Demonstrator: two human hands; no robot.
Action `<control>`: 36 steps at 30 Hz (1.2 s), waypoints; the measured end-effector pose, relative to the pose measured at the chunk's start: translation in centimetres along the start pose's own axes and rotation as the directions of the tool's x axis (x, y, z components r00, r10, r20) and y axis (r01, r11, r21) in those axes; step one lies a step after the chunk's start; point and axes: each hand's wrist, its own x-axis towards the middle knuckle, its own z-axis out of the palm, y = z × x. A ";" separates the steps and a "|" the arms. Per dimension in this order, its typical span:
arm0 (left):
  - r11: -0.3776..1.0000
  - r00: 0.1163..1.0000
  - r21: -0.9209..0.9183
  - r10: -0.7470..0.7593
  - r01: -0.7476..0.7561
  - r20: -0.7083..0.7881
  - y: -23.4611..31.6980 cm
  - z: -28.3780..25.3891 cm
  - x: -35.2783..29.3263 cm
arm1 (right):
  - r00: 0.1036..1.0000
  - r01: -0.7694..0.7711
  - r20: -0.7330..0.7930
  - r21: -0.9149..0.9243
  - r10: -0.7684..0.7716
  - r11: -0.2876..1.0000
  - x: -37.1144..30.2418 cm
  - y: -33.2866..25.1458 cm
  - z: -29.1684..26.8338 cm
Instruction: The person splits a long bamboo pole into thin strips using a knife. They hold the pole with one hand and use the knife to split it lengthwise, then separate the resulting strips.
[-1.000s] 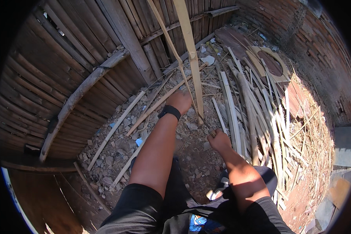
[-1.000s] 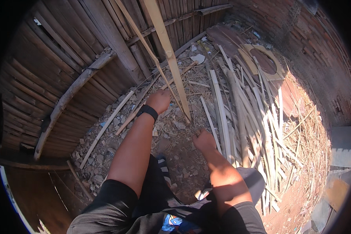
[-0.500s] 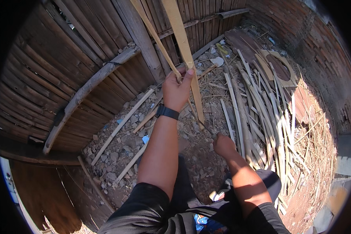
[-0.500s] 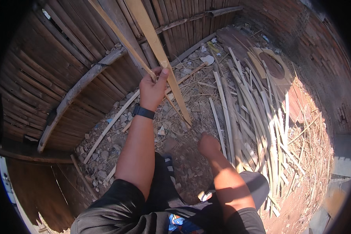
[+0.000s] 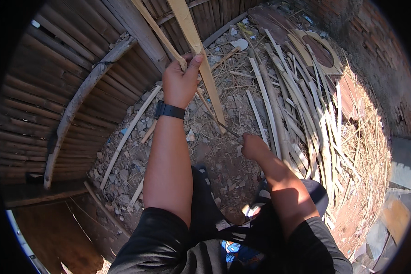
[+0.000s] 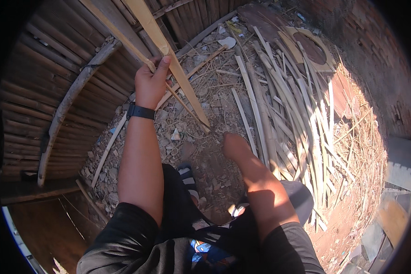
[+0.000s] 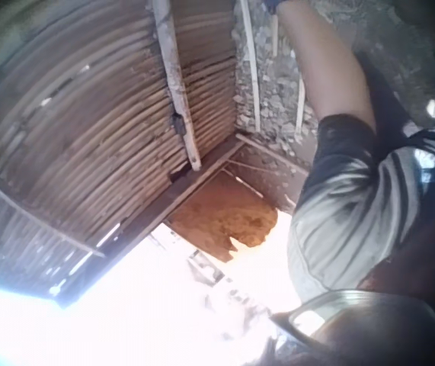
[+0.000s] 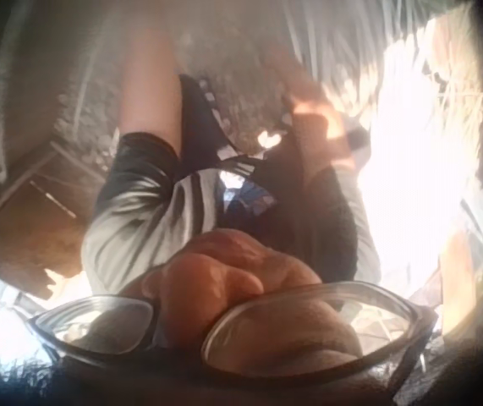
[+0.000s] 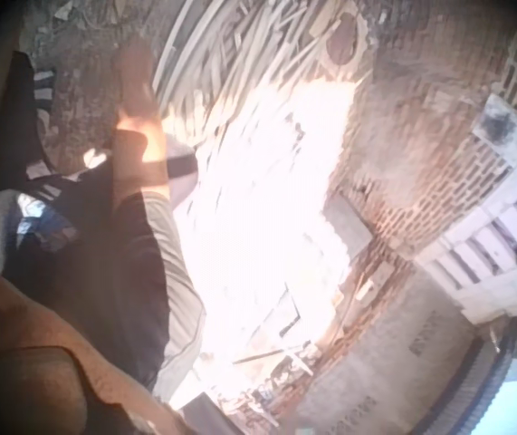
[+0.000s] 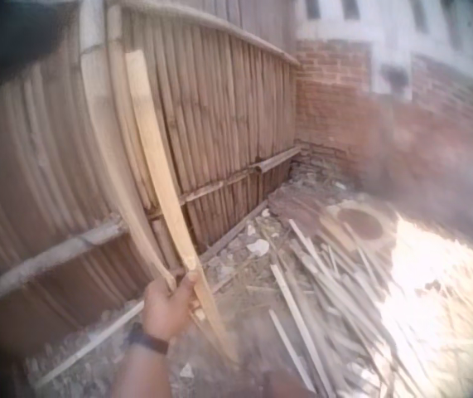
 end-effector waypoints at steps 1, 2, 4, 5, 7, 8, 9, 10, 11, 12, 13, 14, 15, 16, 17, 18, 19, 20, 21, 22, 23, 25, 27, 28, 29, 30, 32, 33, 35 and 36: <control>1.000 1.000 0.016 0.001 -0.001 0.002 0.0 0.0 0.1 | 1.000 -0.005 0.000 0.001 0.005 1.000 0.1 0.0 0.3; 0.999 0.999 0.015 0.032 -0.032 0.002 0.1 0.2 0.0 | 1.000 0.001 0.000 0.003 -0.001 1.000 0.2 0.2 0.4; 0.999 0.999 0.011 0.042 -0.042 0.016 0.2 0.4 -0.1 | 1.000 0.015 -0.005 0.009 -0.015 1.000 0.3 0.6 0.4; 0.999 0.998 0.009 0.051 -0.051 0.023 0.1 0.5 -0.1 | 1.000 0.012 0.005 0.018 -0.012 1.000 0.3 0.6 0.4; 0.999 0.998 -0.004 0.047 -0.047 0.051 -0.4 0.3 0.0 | 1.000 0.010 0.024 0.036 -0.010 0.999 0.4 0.6 0.1; 0.999 0.997 -0.010 0.048 -0.047 0.063 -0.6 0.1 0.0 | 1.000 0.004 0.031 0.035 -0.005 0.999 0.4 0.4 0.0; 0.999 0.997 -0.003 0.036 -0.036 0.069 -0.7 0.0 0.0 | 0.999 -0.001 0.038 0.034 0.000 0.999 0.3 0.3 -0.1; 1.000 0.996 -0.001 0.027 -0.027 0.079 -0.6 0.1 0.0 | 0.999 -0.011 0.041 0.032 0.010 0.999 0.3 0.4 -0.2; 1.000 0.996 0.001 0.019 -0.019 0.088 -0.4 0.1 0.0 | 0.999 -0.006 0.044 0.033 0.005 0.999 0.2 0.5 -0.4; 1.000 0.995 0.018 0.024 -0.026 0.099 -0.2 0.2 -0.2 | 0.999 -0.001 0.047 0.034 -0.001 0.999 0.1 0.6 -0.6; 0.999 0.994 0.037 0.031 -0.035 0.108 0.0 0.1 -0.3 | 0.999 0.008 0.049 0.036 -0.009 0.999 0.1 0.7 -0.6; 0.998 0.992 0.055 0.037 -0.044 0.117 0.1 0.1 -0.4 | 0.999 0.011 0.052 0.037 -0.013 0.999 0.1 0.8 -0.6; 0.997 0.990 0.051 0.047 -0.054 0.130 0.4 0.2 -0.5 | 0.998 0.014 0.055 0.038 -0.016 0.999 0.2 0.9 -0.5; 0.997 0.988 0.046 0.057 -0.064 0.140 0.5 0.1 -0.6 | 0.998 0.018 0.057 0.036 -0.020 0.999 0.2 0.9 -0.5; 0.996 0.986 0.041 0.067 -0.074 0.151 0.6 0.1 -0.6 | 0.998 0.022 0.061 0.038 -0.024 0.999 0.3 1.0 -0.6; 0.996 0.985 0.026 0.080 -0.084 0.151 0.4 0.1 -0.6 | 0.997 0.025 0.065 0.039 -0.028 0.999 0.3 1.1 -0.6; 0.995 0.984 0.012 0.092 -0.095 0.151 0.2 0.1 -0.4 | 0.997 0.030 0.070 0.042 -0.033 0.999 0.4 1.1 -0.6; 0.994 0.983 -0.001 0.105 -0.106 0.150 0.0 0.0 -0.4 | 0.997 0.042 0.070 0.049 -0.045 0.998 0.5 1.2 -0.6; 0.994 0.982 -0.013 0.113 -0.112 0.150 -0.2 -0.2 -0.4 | 0.996 0.054 0.069 0.057 -0.058 0.997 0.6 1.4 -0.4; 0.993 0.981 -0.026 0.121 -0.118 0.150 -0.3 -0.3 -0.5 | 0.995 0.064 0.068 0.065 -0.069 0.996 0.8 1.6 -0.3; 0.991 0.980 -0.039 0.129 -0.124 0.151 -0.4 -0.3 -0.5 | 0.996 0.067 0.061 0.080 -0.072 0.995 0.9 1.8 -0.2; 0.992 0.976 -0.010 0.127 -0.127 0.175 -0.4 -0.6 -0.6 | 0.996 0.073 0.045 0.109 -0.078 0.991 1.1 2.3 0.0; 0.991 0.975 -0.013 0.134 -0.134 0.180 -0.4 -0.7 -0.6 | 0.995 0.092 0.039 0.099 -0.096 0.991 1.4 2.6 0.4; 0.990 0.975 -0.030 0.143 -0.140 0.173 -0.4 -0.7 -0.6 | 0.994 0.102 0.037 0.094 -0.105 0.990 1.5 2.6 0.4; 0.988 0.974 -0.047 0.151 -0.145 0.166 -0.4 -0.8 -0.6 | 0.994 0.089 0.056 0.109 -0.096 0.990 1.5 2.6 0.4; 0.989 0.976 -0.047 0.145 -0.139 0.162 -0.4 -0.8 -0.6 | 0.993 0.077 0.075 0.124 -0.086 0.989 1.6 2.7 0.3; 0.991 0.980 -0.045 0.132 -0.127 0.150 -0.4 -1.0 -0.8 | 0.991 0.056 0.113 0.185 -0.078 0.981 1.5 2.6 0.0; 0.991 0.979 -0.042 0.136 -0.131 0.149 -0.4 -1.1 -0.8 | 0.988 0.045 0.132 0.231 -0.077 0.972 1.4 2.8 -0.2; 0.990 0.978 -0.038 0.142 -0.138 0.150 -0.5 -1.1 -0.9 | 0.981 -0.016 0.186 0.337 -0.050 0.941 1.3 2.8 -0.2; 0.990 0.978 -0.037 0.142 -0.138 0.151 -0.5 -1.2 -0.9 | 0.975 -0.065 0.223 0.394 -0.027 0.917 1.4 2.8 -0.2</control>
